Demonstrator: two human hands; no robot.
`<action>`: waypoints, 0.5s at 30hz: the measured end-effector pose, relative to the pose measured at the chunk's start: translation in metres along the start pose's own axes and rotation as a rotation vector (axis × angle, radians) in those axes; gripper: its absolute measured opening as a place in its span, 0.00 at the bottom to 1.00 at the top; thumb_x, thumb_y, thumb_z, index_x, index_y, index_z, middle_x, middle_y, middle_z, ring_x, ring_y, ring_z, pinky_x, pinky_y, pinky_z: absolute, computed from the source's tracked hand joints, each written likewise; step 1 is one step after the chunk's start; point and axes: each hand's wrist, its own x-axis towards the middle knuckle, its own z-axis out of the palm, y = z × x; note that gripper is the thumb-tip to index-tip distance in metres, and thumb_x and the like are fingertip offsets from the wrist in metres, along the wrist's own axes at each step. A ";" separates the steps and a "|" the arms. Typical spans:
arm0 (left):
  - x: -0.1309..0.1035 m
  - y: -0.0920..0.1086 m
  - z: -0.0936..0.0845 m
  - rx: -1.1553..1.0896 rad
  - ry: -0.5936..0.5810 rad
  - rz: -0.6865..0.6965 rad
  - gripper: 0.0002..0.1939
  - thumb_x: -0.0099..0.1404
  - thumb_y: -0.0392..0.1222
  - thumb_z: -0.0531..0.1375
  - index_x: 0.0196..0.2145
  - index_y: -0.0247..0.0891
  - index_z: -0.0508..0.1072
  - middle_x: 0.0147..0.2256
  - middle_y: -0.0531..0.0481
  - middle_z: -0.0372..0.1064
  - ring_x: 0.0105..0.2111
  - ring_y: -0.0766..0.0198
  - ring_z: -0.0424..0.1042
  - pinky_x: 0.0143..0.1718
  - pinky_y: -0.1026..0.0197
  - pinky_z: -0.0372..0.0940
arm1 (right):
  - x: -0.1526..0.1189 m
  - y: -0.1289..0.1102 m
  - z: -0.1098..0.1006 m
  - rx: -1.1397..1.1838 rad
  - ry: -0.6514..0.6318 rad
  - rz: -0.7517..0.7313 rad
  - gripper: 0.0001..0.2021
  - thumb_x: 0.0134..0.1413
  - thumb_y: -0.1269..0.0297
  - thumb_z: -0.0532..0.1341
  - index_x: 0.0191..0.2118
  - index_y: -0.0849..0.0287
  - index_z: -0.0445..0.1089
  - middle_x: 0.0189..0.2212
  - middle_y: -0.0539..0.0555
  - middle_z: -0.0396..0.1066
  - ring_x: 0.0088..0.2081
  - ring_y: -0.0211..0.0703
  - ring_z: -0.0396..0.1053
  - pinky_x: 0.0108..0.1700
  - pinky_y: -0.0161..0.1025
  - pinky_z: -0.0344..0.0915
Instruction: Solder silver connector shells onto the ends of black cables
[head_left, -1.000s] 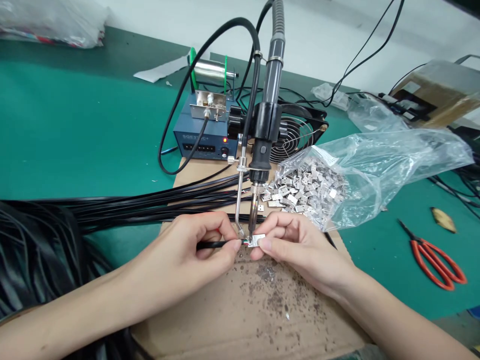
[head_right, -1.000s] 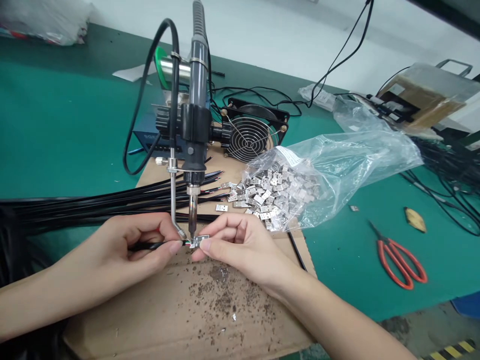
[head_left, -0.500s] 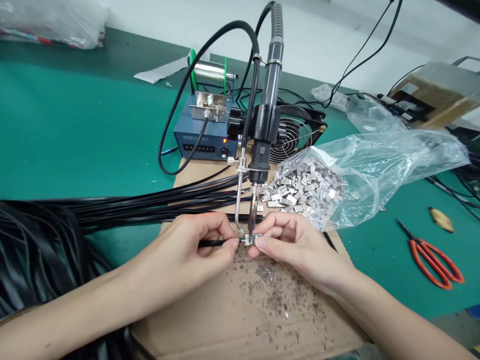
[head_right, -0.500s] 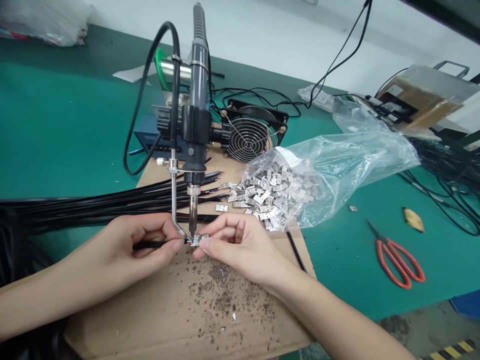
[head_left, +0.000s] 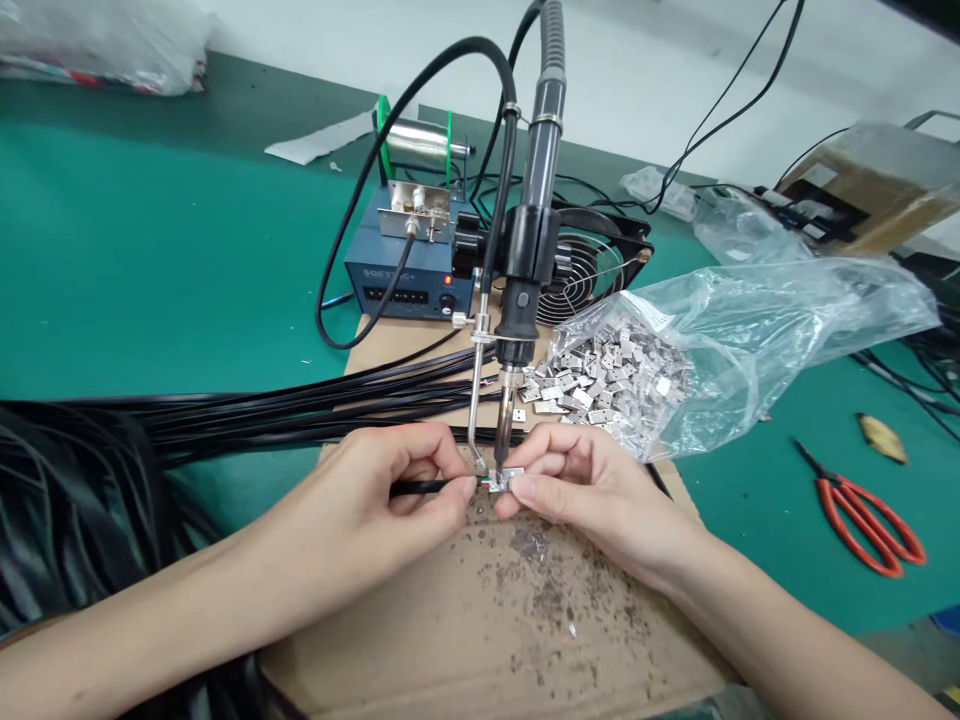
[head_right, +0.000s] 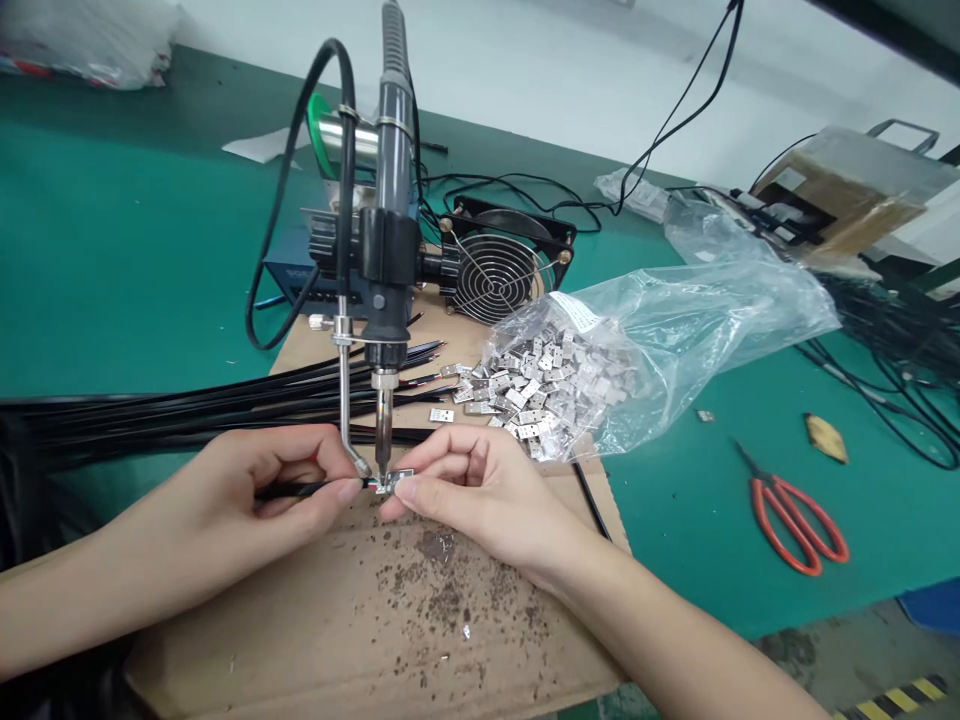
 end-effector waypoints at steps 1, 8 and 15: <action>0.000 -0.001 0.000 0.009 -0.005 -0.009 0.09 0.61 0.43 0.58 0.24 0.39 0.71 0.21 0.58 0.67 0.23 0.69 0.64 0.23 0.70 0.57 | 0.000 0.000 0.001 -0.013 0.011 0.001 0.06 0.48 0.68 0.73 0.30 0.57 0.76 0.24 0.49 0.80 0.28 0.33 0.77 0.36 0.29 0.69; 0.000 -0.002 -0.001 0.035 -0.006 -0.034 0.10 0.60 0.44 0.57 0.24 0.39 0.72 0.22 0.56 0.70 0.25 0.67 0.66 0.25 0.68 0.58 | 0.001 -0.002 0.002 -0.065 0.032 0.000 0.05 0.48 0.69 0.72 0.29 0.58 0.75 0.23 0.48 0.80 0.27 0.31 0.75 0.33 0.28 0.67; -0.002 -0.005 0.001 0.066 -0.008 -0.044 0.11 0.61 0.48 0.56 0.26 0.40 0.72 0.23 0.56 0.70 0.26 0.65 0.64 0.25 0.66 0.57 | 0.000 -0.003 0.003 -0.095 0.070 0.022 0.06 0.46 0.69 0.72 0.28 0.58 0.75 0.23 0.48 0.80 0.26 0.31 0.74 0.31 0.27 0.65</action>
